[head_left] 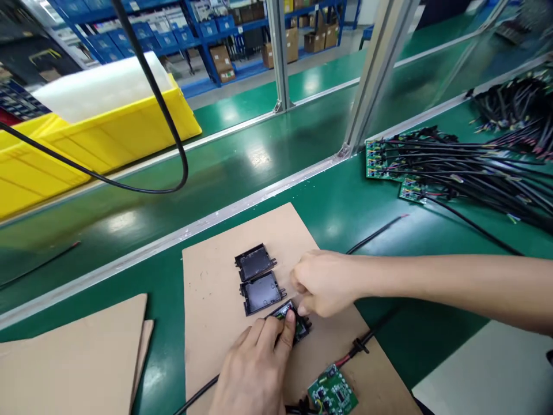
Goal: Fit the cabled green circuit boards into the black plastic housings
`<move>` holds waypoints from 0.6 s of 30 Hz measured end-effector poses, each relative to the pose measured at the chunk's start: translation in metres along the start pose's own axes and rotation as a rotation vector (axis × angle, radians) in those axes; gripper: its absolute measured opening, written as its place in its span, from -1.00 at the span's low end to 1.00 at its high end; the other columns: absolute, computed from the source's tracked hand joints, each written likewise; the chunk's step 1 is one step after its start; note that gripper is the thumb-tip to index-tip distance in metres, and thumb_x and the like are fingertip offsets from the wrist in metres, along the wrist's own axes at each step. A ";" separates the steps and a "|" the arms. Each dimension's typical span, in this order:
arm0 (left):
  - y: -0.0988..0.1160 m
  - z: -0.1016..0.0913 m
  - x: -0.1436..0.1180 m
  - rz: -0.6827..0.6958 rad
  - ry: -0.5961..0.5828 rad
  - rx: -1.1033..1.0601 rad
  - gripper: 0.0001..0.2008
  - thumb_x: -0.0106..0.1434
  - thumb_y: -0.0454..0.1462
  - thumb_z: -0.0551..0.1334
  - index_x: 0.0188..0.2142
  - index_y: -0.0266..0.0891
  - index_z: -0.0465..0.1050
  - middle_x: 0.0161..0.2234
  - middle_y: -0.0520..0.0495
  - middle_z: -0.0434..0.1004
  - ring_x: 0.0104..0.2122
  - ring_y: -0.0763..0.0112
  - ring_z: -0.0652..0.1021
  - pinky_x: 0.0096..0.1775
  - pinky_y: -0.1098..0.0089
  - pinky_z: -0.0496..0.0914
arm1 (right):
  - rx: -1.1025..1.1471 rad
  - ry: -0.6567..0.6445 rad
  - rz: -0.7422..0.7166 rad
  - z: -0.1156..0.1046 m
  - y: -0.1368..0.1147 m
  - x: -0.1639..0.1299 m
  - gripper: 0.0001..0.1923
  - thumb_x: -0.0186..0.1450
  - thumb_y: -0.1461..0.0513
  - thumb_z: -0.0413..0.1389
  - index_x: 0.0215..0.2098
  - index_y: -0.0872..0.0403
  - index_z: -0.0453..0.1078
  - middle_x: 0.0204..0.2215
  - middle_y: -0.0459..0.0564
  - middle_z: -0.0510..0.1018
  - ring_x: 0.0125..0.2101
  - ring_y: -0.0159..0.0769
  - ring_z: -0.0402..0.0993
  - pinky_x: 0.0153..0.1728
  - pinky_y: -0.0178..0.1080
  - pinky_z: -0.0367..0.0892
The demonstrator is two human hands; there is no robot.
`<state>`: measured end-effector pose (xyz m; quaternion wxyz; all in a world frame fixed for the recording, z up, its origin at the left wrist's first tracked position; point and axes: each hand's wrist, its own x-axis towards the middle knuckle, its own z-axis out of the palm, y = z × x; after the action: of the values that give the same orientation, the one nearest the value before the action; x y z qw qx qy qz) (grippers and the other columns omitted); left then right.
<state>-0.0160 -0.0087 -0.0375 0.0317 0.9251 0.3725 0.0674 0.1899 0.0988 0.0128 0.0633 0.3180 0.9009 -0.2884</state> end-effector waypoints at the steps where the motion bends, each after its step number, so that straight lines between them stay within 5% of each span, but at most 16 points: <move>1: -0.001 -0.001 0.000 -0.006 -0.004 -0.019 -0.30 0.11 -0.43 0.04 0.28 -0.40 0.05 -0.31 -0.19 0.42 -0.40 0.21 0.47 -0.48 0.30 0.47 | -0.035 0.041 -0.059 0.005 0.002 -0.007 -0.86 0.15 0.19 0.25 -0.38 0.11 0.50 -0.41 0.01 0.56 -0.40 -0.21 0.45 -0.46 -0.26 0.21; 7: -0.001 -0.005 0.000 -0.026 0.012 -0.034 -0.32 0.19 -0.47 0.01 0.32 -0.43 -0.06 -0.22 -0.22 0.47 -0.33 0.23 0.49 -0.34 0.30 0.52 | -0.361 0.279 -0.397 0.042 0.012 -0.025 -0.90 0.29 0.38 0.07 -0.26 0.17 0.41 -0.36 0.02 0.49 -0.37 -0.22 0.34 -0.47 -0.21 0.20; 18: 0.022 -0.015 0.014 -0.231 -0.251 0.030 -0.43 0.07 -0.48 0.07 0.12 -0.32 0.28 -0.23 -0.19 0.35 -0.25 0.15 0.42 -0.30 0.22 0.47 | -0.415 0.322 -0.444 0.047 0.011 -0.016 -0.87 0.34 0.38 0.03 -0.32 0.16 0.40 -0.42 0.03 0.42 -0.37 -0.19 0.30 -0.51 -0.19 0.12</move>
<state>0.0069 -0.0150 -0.0189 0.0715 0.8776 0.4705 -0.0582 0.2062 0.0706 -0.0268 -0.0806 0.1357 0.9861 -0.0517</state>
